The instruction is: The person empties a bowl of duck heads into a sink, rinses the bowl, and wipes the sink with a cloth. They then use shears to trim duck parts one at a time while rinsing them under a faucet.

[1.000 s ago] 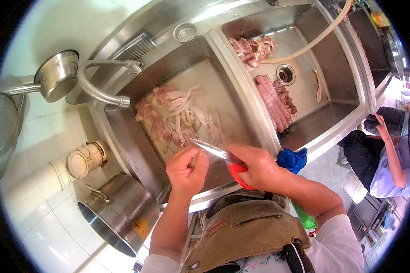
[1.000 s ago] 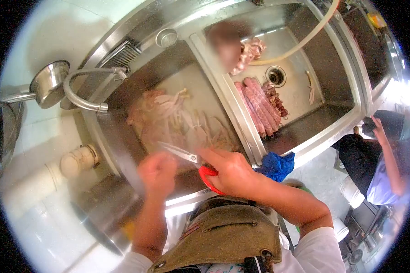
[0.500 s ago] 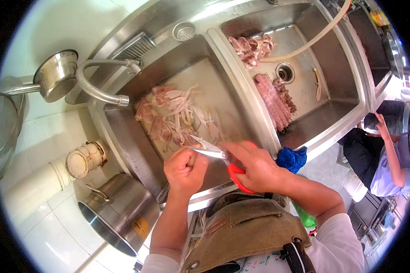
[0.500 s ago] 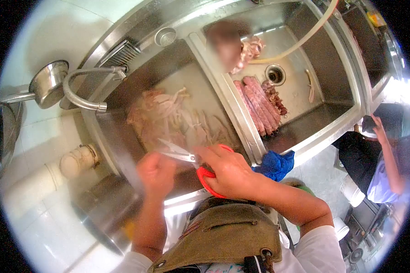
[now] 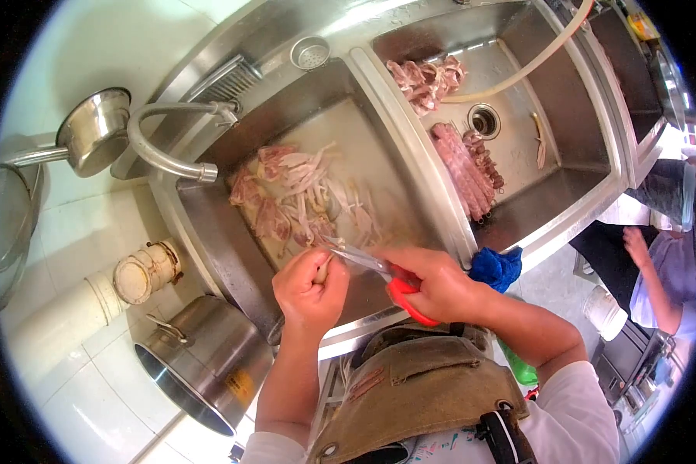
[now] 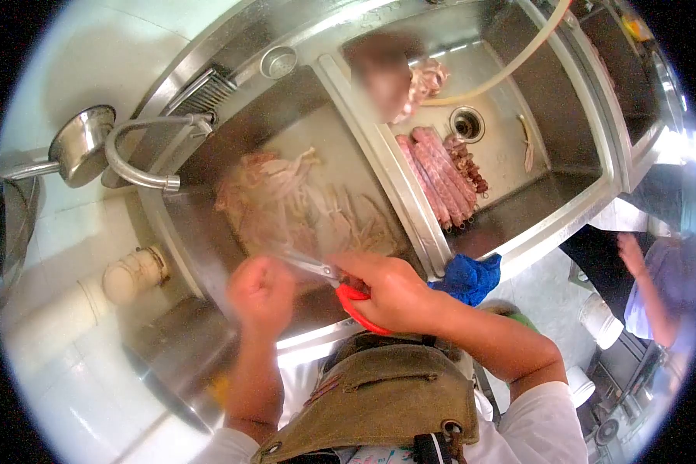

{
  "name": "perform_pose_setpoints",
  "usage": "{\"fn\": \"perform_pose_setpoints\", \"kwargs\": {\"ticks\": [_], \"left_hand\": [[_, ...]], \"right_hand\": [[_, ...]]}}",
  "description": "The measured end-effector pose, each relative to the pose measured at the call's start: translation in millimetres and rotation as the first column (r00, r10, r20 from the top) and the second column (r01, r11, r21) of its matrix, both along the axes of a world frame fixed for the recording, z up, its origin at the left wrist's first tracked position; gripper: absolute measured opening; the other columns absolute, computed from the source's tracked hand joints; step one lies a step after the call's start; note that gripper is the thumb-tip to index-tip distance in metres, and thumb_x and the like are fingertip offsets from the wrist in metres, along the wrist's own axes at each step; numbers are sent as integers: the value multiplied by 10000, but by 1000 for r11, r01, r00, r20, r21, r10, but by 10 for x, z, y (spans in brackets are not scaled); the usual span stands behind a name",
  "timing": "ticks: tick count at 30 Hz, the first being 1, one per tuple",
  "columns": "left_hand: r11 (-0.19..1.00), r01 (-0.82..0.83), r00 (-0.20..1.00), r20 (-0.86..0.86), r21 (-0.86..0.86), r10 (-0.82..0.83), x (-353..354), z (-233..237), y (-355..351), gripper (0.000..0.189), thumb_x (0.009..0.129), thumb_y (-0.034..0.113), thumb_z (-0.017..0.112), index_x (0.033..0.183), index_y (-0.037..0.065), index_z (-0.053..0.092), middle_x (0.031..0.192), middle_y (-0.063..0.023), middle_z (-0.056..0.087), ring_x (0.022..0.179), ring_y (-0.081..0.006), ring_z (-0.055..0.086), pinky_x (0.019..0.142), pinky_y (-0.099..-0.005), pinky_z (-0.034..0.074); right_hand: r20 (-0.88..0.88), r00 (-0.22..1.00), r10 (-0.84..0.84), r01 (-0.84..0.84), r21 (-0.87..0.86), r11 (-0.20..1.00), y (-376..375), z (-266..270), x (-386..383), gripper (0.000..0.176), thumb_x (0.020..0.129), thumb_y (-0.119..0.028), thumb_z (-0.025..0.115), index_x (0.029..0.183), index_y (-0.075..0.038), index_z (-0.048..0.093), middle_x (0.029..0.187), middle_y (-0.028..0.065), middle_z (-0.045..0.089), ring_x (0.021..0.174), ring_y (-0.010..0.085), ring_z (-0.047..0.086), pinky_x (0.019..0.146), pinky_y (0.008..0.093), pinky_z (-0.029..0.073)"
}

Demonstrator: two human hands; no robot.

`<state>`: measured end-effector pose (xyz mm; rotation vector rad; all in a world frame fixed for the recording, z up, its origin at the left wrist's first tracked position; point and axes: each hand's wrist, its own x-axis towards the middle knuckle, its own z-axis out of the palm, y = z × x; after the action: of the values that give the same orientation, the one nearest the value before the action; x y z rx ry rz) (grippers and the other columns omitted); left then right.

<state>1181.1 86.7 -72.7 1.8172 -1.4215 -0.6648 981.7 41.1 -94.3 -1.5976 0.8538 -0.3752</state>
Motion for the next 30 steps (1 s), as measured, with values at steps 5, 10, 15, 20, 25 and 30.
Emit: {"fn": "perform_pose_setpoints", "kwargs": {"ticks": [5,10,15,20,25,30], "left_hand": [[997,-77,987,-140,-24,73,-27,-31,-12,71,802,-6,619,853,-49,643,663,-46,579,578,-85,521,535,-216,417],[922,-210,700,-608,325,374,-6,13,18,122,891,46,562,923,-43,638,634,7,544,539,-51,466,486,-201,359],[944,-168,582,-744,283,326,-29,-34,25,143,912,72,546,978,-37,612,610,-2,525,514,-61,443,471,-213,346],[959,-131,483,-829,250,282,-48,-93,26,141,914,60,533,993,-34,603,617,-16,525,516,-74,446,477,-218,349],[964,-128,519,-813,231,264,-56,-109,41,142,913,52,527,999,-36,598,632,-17,527,528,-72,437,486,-217,341],[976,-54,533,-821,209,205,-11,-110,36,139,912,65,539,981,-42,597,639,-15,527,532,-70,436,486,-216,338]], "right_hand": [[54,998,12,-29,335,942,27,-83,-32,519,760,-89,687,1243,-19,509,915,189,624,781,308,634,728,331,512],[38,995,-87,79,186,979,29,-78,52,540,727,-80,688,1224,2,496,933,183,602,815,333,618,718,353,513],[-91,987,-133,86,-402,912,1,-9,109,589,636,-70,712,1191,-25,518,900,155,572,796,335,593,666,400,509],[-103,985,-139,63,-535,842,-29,15,110,605,614,-72,722,1182,-21,524,870,143,561,767,320,587,635,402,506],[-135,982,-134,42,-532,846,-25,35,85,589,626,-76,717,1181,-14,529,865,143,561,756,321,586,610,398,506],[-120,987,-108,30,-521,853,-22,26,60,581,641,-77,713,1188,-11,528,842,152,569,745,318,602,609,401,513]]}}
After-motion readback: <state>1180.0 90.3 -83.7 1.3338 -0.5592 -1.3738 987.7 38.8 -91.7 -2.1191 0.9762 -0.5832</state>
